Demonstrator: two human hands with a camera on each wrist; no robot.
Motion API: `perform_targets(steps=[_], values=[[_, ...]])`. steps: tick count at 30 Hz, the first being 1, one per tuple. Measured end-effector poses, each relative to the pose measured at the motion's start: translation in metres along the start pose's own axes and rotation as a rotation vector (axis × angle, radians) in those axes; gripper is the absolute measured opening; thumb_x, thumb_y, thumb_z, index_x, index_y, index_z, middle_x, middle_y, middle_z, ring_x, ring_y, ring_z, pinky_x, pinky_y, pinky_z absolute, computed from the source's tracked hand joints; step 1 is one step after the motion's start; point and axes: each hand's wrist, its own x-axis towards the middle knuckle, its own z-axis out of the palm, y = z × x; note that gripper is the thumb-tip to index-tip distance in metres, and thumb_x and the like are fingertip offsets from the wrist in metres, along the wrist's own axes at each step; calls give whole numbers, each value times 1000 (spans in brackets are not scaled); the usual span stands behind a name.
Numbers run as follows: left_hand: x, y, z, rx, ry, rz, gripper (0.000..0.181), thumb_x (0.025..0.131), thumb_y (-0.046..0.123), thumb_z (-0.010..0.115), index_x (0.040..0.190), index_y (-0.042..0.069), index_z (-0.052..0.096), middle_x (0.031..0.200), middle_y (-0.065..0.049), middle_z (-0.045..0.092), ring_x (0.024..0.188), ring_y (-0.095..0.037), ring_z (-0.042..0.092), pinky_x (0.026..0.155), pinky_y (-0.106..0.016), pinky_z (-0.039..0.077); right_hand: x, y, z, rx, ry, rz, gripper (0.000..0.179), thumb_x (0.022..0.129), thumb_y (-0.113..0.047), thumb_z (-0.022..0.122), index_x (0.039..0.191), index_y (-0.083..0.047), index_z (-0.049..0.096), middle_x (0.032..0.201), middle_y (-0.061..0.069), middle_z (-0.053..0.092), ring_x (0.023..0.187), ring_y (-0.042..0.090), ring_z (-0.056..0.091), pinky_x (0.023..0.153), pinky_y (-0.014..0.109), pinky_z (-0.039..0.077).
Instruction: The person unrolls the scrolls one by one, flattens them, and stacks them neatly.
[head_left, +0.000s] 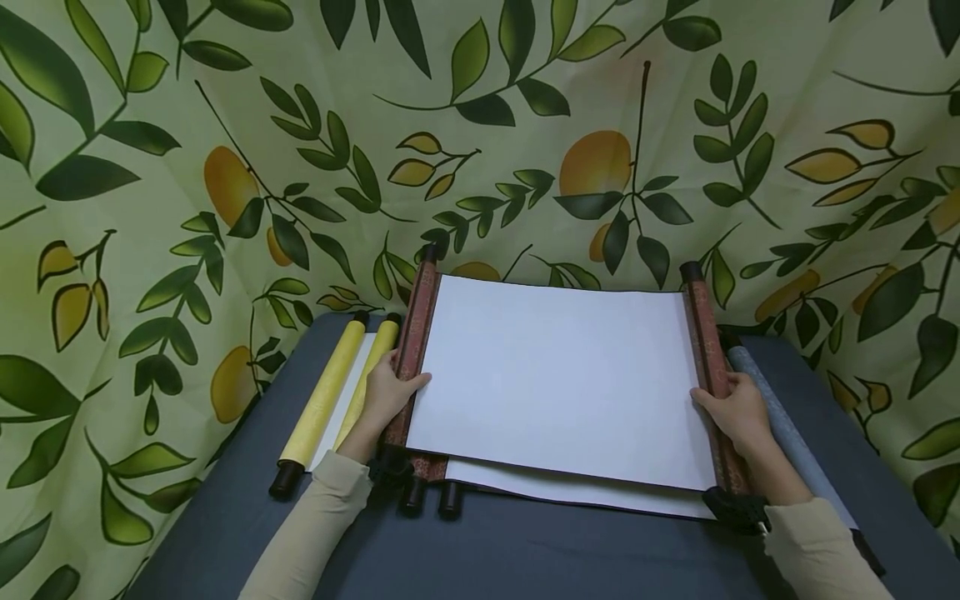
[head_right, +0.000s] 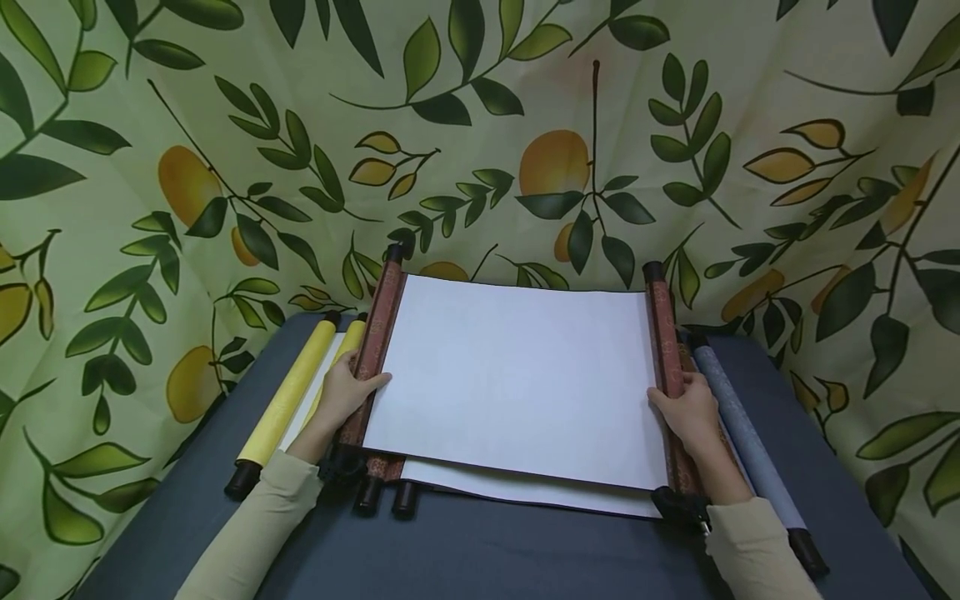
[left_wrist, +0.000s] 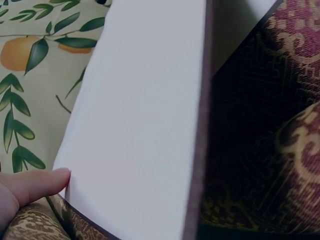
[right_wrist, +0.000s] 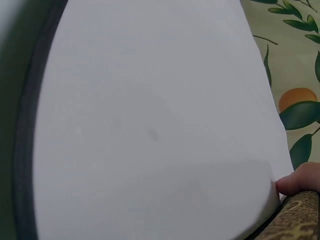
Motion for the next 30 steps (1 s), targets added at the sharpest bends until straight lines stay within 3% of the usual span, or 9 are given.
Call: perform_targets(steps=[8, 12, 16, 19, 26, 30], values=[[1, -3, -4, -45, 9, 9, 64, 88, 13, 65, 140, -10, 35, 142, -36, 41, 134, -48, 41, 104, -56, 43, -1, 0, 0, -5, -13, -12, 74, 95, -20, 48, 145, 19, 9, 144, 46, 23, 130, 55, 33, 105, 61, 36], [0, -3, -6, -45, 3, 11, 63, 89, 13, 63, 140, -10, 34, 141, -37, 42, 131, -48, 45, 100, -56, 46, -2, 0, -1, -13, -20, -31, 73, 97, -22, 46, 145, 19, 9, 143, 46, 23, 128, 55, 35, 102, 61, 37], [-1, -4, -8, -37, 4, 13, 61, 91, 14, 63, 141, -10, 35, 133, -35, 50, 117, -46, 55, 90, -52, 51, -3, 3, -3, -51, -5, -91, 71, 97, -24, 46, 142, 21, 16, 130, 45, 38, 109, 50, 49, 79, 47, 50], [0, -5, -9, -27, 10, 18, 59, 91, 16, 63, 139, -9, 38, 126, -33, 55, 108, -43, 60, 83, -46, 53, -4, 5, -5, -74, 2, -122, 68, 97, -26, 46, 139, 22, 21, 119, 42, 45, 97, 45, 54, 68, 35, 47], [2, -8, -11, -31, 4, 18, 59, 92, 20, 62, 139, -9, 40, 123, -31, 57, 105, -41, 61, 80, -43, 54, -2, 8, -8, -73, -22, -118, 68, 100, -27, 41, 140, 23, 19, 125, 43, 41, 105, 50, 50, 73, 40, 48], [2, -8, -13, -29, 10, 18, 59, 92, 20, 61, 139, -10, 40, 123, -33, 57, 106, -43, 61, 82, -45, 55, -1, 8, -8, -77, -16, -124, 67, 99, -27, 39, 139, 24, 20, 122, 45, 42, 101, 49, 52, 69, 38, 49]])
